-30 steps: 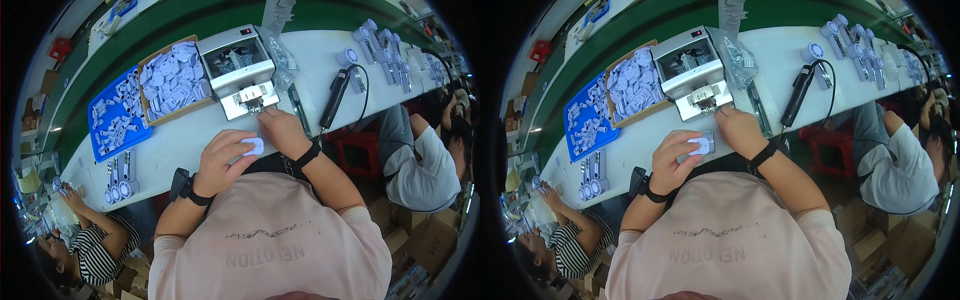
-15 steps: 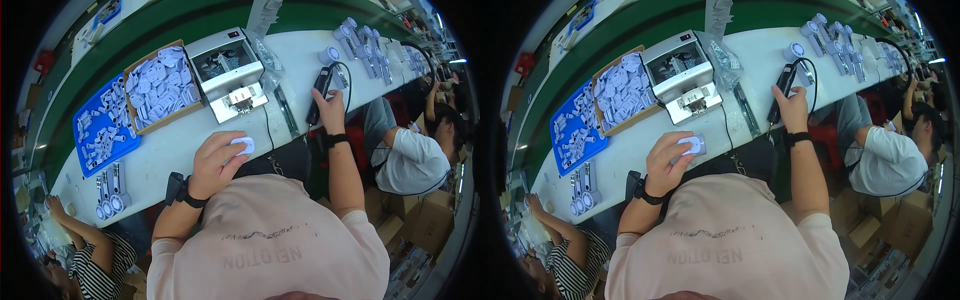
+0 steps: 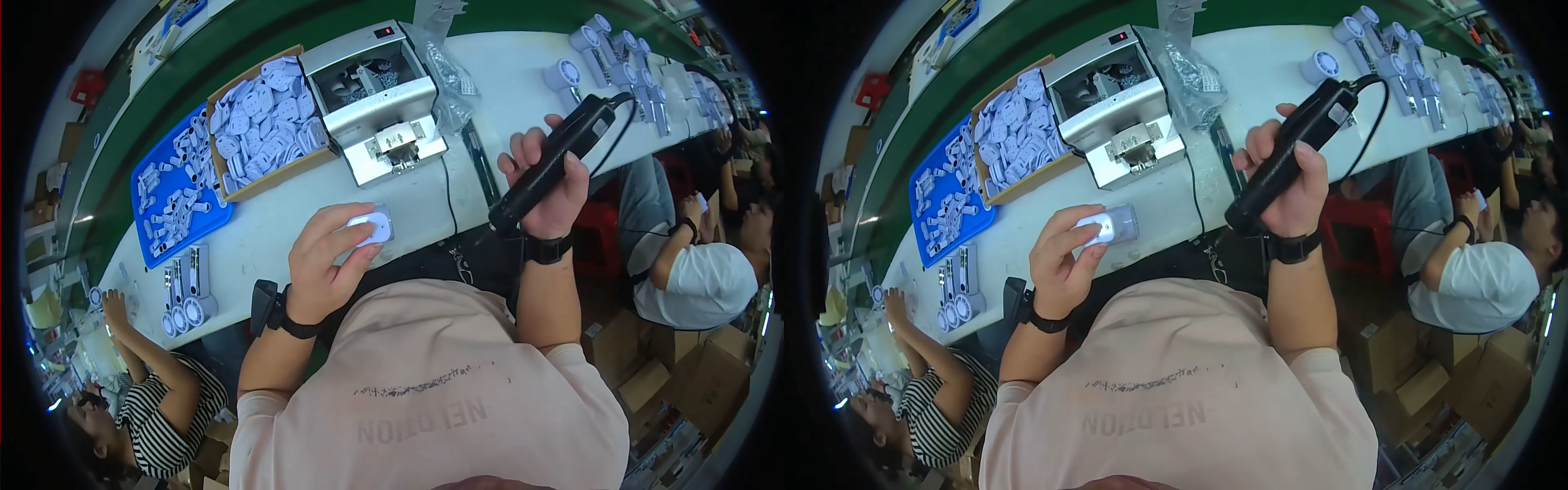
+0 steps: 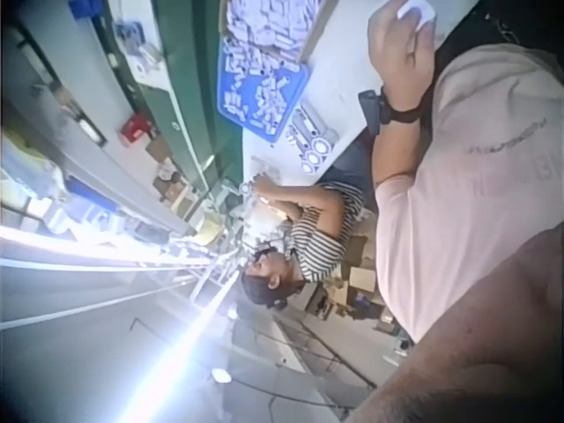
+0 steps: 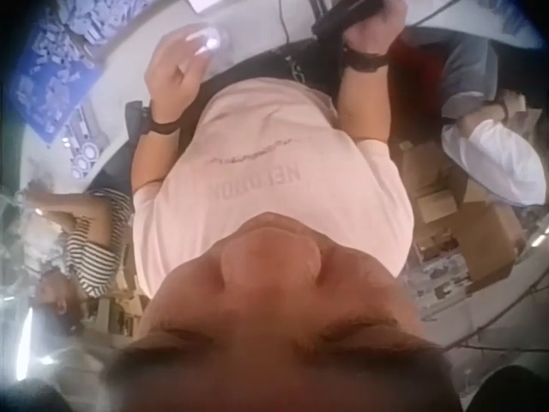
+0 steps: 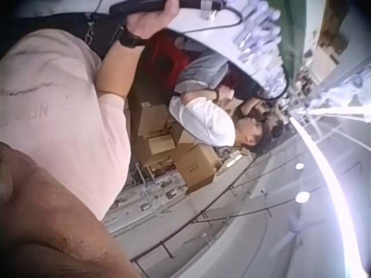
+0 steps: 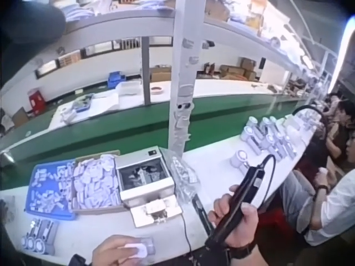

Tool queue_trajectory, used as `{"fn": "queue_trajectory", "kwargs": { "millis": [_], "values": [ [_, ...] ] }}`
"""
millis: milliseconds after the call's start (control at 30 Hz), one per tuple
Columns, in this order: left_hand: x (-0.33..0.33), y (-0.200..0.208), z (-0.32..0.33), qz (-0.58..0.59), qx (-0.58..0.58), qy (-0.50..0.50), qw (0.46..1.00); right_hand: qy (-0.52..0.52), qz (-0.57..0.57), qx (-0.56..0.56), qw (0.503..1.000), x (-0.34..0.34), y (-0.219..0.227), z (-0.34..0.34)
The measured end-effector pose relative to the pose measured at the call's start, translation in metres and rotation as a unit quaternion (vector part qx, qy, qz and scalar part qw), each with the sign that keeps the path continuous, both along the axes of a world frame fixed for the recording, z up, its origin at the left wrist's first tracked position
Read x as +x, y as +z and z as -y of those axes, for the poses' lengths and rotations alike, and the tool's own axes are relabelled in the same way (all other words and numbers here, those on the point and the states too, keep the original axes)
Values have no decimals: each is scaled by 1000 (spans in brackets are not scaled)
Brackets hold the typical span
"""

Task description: Assemble small electronic components by manually placing parts and using an electric screwdriver to fasten them.

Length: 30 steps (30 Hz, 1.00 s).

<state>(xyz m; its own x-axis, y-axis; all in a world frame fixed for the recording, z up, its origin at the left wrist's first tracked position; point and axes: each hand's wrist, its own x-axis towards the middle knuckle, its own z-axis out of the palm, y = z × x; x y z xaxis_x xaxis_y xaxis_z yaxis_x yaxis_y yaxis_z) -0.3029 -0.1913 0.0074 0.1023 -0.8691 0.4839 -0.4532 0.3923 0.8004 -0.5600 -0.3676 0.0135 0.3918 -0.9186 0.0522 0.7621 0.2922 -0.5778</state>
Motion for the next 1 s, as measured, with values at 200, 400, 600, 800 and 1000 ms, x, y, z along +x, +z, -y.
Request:
{"fn": "queue_trajectory", "kwargs": {
  "millis": [200,400,600,800,1000],
  "values": [
    [-2,-8,-5,-2,-12,2,1000,51,132,77,987,-7,-21,19],
    [-1,-9,-6,-5,-16,-10,1000,-27,36,-45,998,17,-20,8],
    [0,-9,-5,-13,-24,-17,999,-156,-148,-75,974,62,-30,-4],
    [-3,-5,-3,-22,-31,1,999,-169,-171,-83,967,65,-26,-9],
    [-12,19,1,-9,22,38,999,-136,-104,-187,967,49,42,-24]
  ]
}}
